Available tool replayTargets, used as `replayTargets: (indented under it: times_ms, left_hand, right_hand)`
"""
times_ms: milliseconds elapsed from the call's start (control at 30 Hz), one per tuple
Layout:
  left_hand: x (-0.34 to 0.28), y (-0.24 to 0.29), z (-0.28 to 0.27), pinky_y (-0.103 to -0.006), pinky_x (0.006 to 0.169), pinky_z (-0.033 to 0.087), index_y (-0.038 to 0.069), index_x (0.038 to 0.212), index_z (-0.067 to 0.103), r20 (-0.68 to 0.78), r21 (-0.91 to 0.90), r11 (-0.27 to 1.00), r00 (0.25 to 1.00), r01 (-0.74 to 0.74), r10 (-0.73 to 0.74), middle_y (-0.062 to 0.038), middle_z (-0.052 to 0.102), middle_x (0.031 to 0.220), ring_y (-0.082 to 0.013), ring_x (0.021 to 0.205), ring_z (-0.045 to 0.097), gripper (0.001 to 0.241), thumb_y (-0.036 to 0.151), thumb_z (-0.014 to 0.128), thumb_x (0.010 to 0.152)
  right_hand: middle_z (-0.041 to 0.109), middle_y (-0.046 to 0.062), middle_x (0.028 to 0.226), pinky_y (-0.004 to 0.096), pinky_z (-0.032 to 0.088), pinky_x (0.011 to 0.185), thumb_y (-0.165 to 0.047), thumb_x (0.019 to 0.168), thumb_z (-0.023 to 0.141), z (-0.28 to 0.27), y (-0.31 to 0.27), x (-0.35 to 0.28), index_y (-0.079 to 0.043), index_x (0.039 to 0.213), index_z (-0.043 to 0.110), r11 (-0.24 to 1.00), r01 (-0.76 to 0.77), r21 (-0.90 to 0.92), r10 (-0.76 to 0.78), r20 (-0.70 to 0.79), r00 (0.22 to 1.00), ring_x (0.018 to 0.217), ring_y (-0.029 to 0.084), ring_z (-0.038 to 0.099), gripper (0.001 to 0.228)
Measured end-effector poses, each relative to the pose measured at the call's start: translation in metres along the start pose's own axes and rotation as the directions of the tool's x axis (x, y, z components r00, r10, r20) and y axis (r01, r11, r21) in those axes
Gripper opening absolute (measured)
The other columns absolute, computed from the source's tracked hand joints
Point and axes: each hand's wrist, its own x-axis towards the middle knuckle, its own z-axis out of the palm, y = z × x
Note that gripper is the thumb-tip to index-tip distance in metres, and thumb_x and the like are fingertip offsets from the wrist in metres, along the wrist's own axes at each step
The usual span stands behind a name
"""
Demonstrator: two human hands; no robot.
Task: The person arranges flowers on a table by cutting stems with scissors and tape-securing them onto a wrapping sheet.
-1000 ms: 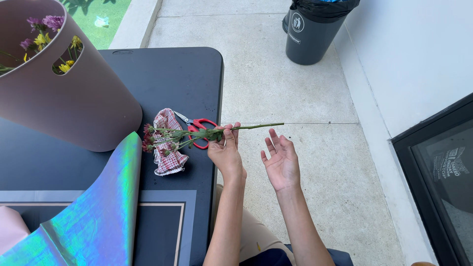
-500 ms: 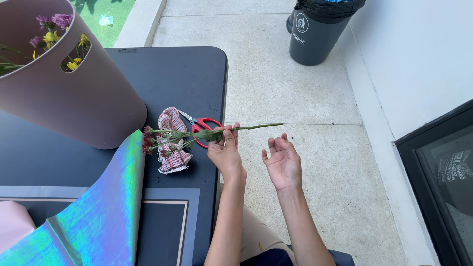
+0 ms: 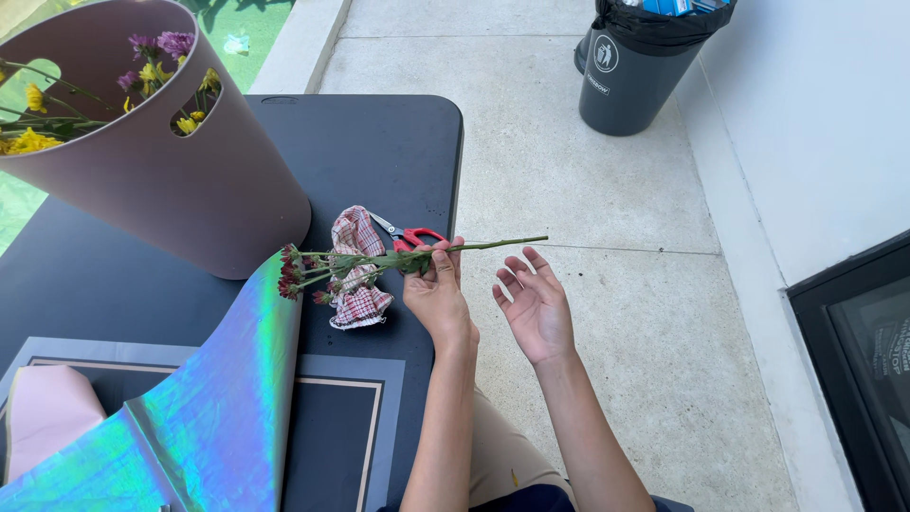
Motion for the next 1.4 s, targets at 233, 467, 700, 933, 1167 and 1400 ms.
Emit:
replayTargets:
  times_ms: [233, 467, 700, 933, 1167, 1400]
  left_hand:
    - [0.021, 0.058, -0.009, -0.0404, 0.094, 0.062, -0.002, 0.112, 0.056, -0.119, 0.019, 0.999, 0.992, -0.049, 0.051, -0.020, 0.072, 0.101, -0.0367, 0.096, 0.074, 0.019, 0.007, 0.065, 0.097]
    - [0.040, 0.075, -0.033, -0.0421, 0.094, 0.062, -0.001, 0.115, 0.057, -0.184, 0.021, 0.991, 0.974, -0.132, 0.133, -0.023, 0.072, 0.104, -0.0381, 0.099, 0.073, 0.021, 0.009, 0.065, 0.098]
    - [0.046, 0.079, -0.045, -0.0386, 0.094, 0.061, 0.001, 0.114, 0.057, -0.199, 0.013, 0.992, 0.972, -0.124, 0.124, -0.019, 0.072, 0.104, -0.0349, 0.099, 0.074, 0.016, 0.009, 0.062, 0.100]
    - [0.044, 0.076, -0.037, -0.0398, 0.093, 0.062, -0.001, 0.114, 0.056, -0.191, -0.022, 0.994, 0.977, -0.105, 0.099, -0.021, 0.072, 0.103, -0.0361, 0.098, 0.074, 0.019, 0.009, 0.063, 0.100]
    - [0.021, 0.064, -0.008, -0.0392, 0.095, 0.061, -0.004, 0.113, 0.055, -0.150, -0.023, 1.000, 0.989, -0.016, 0.012, -0.020, 0.071, 0.103, -0.0361, 0.099, 0.074, 0.021, 0.009, 0.064, 0.099]
    - [0.013, 0.040, -0.006, -0.0415, 0.097, 0.060, -0.002, 0.113, 0.055, -0.119, -0.008, 1.000, 0.993, 0.024, -0.024, -0.019, 0.071, 0.102, -0.0370, 0.099, 0.074, 0.020, 0.008, 0.064, 0.098]
  right_hand:
    - [0.073, 0.000, 0.086, 0.023, 0.053, 0.070, -0.002, 0.087, 0.065, 0.050, 0.045, 0.053, -0.018, 0.117, 0.068, 0.483, 0.269, -0.833, -0.115, 0.244, 0.963, 0.079, 0.011, 0.069, 0.034]
    - [0.062, 0.014, 0.108, 0.048, 0.052, 0.094, -0.025, 0.090, 0.074, 0.091, 0.061, 0.066, -0.007, 0.124, 0.061, -0.542, 0.454, -0.707, 0.116, 0.472, 0.874, 0.109, 0.035, 0.065, 0.041]
    - [0.067, 0.013, 0.079, 0.050, 0.059, 0.069, -0.023, 0.068, 0.080, 0.100, 0.055, 0.072, -0.004, 0.095, 0.069, -0.556, 0.405, -0.726, 0.228, 0.335, 0.914, 0.082, 0.040, 0.073, 0.035]
    - [0.068, 0.022, 0.101, 0.040, 0.054, 0.079, 0.008, 0.068, 0.068, 0.061, -0.006, 0.012, 0.001, 0.134, 0.055, 0.435, 0.152, -0.887, 0.228, 0.272, 0.935, 0.089, 0.029, 0.067, 0.067]
    - [0.048, 0.002, 0.078, 0.025, 0.044, 0.061, -0.028, 0.093, 0.069, -0.010, -0.008, -0.029, -0.004, 0.126, 0.053, 0.797, 0.163, -0.582, -0.037, 0.222, 0.974, 0.068, 0.011, 0.048, 0.044]
    - [0.035, -0.001, 0.088, 0.026, 0.042, 0.070, -0.077, 0.087, 0.033, -0.046, -0.003, -0.048, -0.014, 0.132, 0.038, 0.802, 0.082, -0.592, 0.115, 0.289, 0.950, 0.078, 0.009, 0.041, 0.077]
